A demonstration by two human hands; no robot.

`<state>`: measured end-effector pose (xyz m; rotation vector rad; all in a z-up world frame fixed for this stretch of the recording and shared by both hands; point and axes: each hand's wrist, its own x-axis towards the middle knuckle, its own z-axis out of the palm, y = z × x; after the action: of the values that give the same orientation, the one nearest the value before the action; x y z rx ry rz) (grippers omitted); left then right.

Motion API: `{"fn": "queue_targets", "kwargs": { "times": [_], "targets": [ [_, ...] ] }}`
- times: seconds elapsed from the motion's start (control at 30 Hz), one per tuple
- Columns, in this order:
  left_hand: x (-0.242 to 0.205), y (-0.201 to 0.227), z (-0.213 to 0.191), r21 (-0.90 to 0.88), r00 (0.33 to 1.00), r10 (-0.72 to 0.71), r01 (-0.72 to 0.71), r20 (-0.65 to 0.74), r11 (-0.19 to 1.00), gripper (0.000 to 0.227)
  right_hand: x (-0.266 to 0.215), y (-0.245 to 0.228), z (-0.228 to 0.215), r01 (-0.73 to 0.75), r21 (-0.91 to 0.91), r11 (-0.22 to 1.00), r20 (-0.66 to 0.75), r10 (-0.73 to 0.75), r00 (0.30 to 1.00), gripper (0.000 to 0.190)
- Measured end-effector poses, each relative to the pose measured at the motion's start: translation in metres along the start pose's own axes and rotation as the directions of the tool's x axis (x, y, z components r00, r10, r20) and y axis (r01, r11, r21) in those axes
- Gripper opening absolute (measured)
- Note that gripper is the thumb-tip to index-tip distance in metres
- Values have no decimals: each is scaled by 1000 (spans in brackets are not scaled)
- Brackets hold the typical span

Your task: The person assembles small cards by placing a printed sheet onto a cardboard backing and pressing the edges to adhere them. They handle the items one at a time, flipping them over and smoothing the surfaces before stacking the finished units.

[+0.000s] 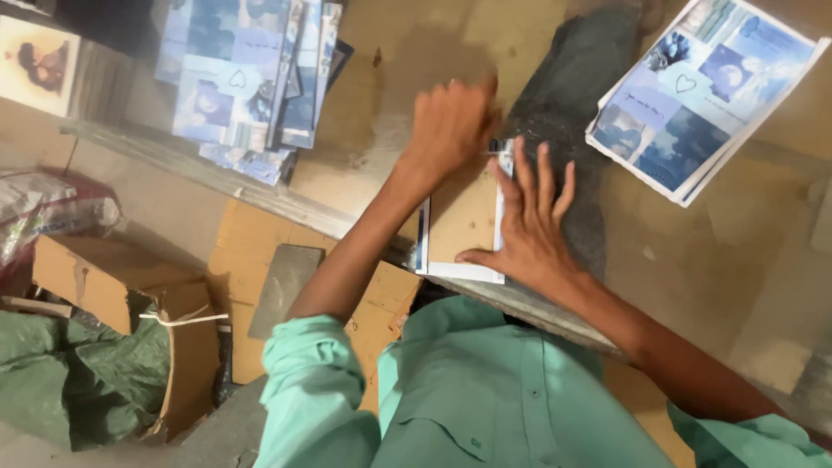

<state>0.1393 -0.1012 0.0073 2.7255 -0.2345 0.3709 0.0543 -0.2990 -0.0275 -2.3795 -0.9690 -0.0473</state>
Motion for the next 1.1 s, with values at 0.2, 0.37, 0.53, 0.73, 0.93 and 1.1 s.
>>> {"fn": "queue_targets", "kwargs": {
  "times": [0.2, 0.37, 0.53, 0.73, 0.93, 1.1],
  "targets": [
    [-21, -13, -70, -325, 915, 15, 128, 403, 937, 36, 2, 4, -11, 40, -140, 989, -140, -60, 988, 129],
    [-70, -1, -88, -906, 973, -225, 52, -48, 420, 37, 1, 32, -22, 140, 697, 703, -399, 218, 890, 115],
    [-103, 2, -30, -779, 907, 135, 257, 399, 572, 51, 13, 54, -17, -171, 956, 238, 67, 392, 918, 55],
    [-104, -19, 46, -967, 903, -347, 241, 255, -82, 39, 21, 72, -7, -246, 962, 116, 152, 521, 840, 34],
    [-105, -3, 30, -939, 828, -443, 287, 344, -192, 41, 14, 91, -13, -245, 948, 201, 144, 417, 898, 27],
    [-88, 11, 12, -944, 822, -467, 253, 326, -214, 37, 22, 76, -28, -229, 970, 78, 174, 432, 885, 29]
  ]
}}
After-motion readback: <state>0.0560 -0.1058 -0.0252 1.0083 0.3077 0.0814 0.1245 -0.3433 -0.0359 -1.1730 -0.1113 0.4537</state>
